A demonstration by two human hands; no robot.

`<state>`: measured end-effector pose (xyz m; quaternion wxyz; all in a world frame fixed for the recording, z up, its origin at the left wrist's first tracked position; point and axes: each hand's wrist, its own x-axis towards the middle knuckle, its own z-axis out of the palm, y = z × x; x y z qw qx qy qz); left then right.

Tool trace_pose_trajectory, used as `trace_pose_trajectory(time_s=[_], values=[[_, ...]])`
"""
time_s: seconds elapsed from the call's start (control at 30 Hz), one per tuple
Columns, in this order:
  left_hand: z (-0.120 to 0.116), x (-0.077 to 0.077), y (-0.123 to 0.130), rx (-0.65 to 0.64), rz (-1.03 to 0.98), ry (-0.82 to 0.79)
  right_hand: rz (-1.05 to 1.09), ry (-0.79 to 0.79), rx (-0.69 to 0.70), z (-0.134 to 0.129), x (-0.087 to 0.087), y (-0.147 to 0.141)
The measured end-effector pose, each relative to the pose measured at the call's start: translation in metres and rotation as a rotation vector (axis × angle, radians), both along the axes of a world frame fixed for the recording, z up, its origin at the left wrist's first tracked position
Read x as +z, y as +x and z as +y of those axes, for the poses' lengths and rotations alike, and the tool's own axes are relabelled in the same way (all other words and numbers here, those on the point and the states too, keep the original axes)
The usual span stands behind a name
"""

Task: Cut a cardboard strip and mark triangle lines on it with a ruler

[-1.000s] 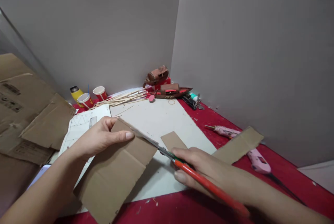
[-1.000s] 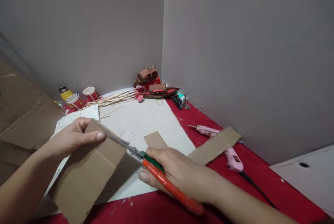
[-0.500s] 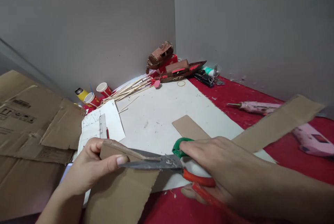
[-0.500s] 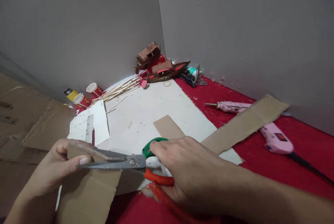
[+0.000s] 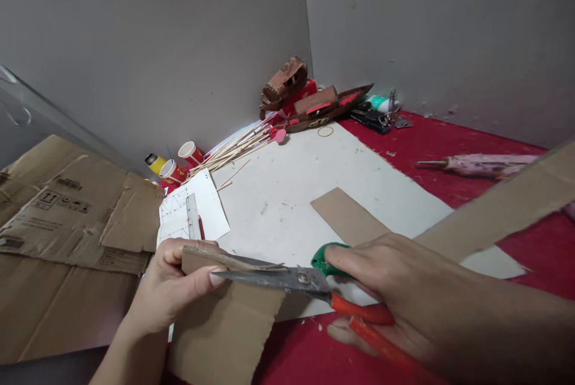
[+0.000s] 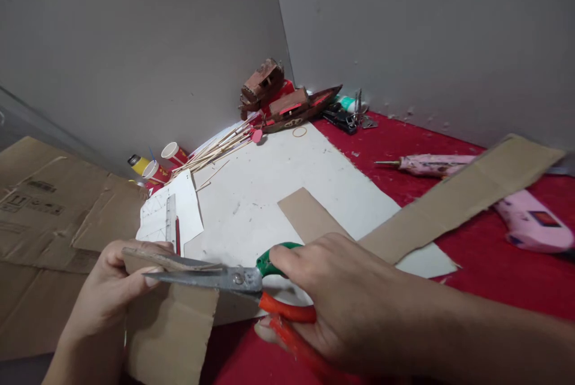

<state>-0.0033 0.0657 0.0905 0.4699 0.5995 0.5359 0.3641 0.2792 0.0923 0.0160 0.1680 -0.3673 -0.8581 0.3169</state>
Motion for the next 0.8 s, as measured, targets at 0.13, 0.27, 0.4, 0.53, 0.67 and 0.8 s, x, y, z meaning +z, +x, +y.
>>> trace_pose_trajectory(time_s=[0.13, 0.27, 0.4, 0.53, 0.67, 0.8], values=[[0.001, -0.003, 0.001, 0.035, -0.034, 0.016, -0.085, -0.007, 0.009, 0.003, 0.007, -0.001], [0.002, -0.003, 0.001, 0.051, -0.033, -0.007, -0.093, -0.06, 0.004, 0.005, 0.004, -0.002], [0.0, -0.004, -0.002, 0.082, -0.051, -0.063, -0.104, -0.112, -0.024, 0.005, -0.001, -0.001], [0.0, -0.007, -0.004, 0.084, -0.056, -0.112, -0.112, -0.037, -0.04, 0.007, 0.0, 0.0], [0.003, -0.011, -0.002, -0.022, -0.022, -0.086, -0.084, 0.063, -0.034, 0.008, 0.002, 0.0], [0.005, -0.015, 0.001, -0.067, -0.061, -0.16, -0.072, 0.079, -0.029, 0.006, 0.001, 0.0]])
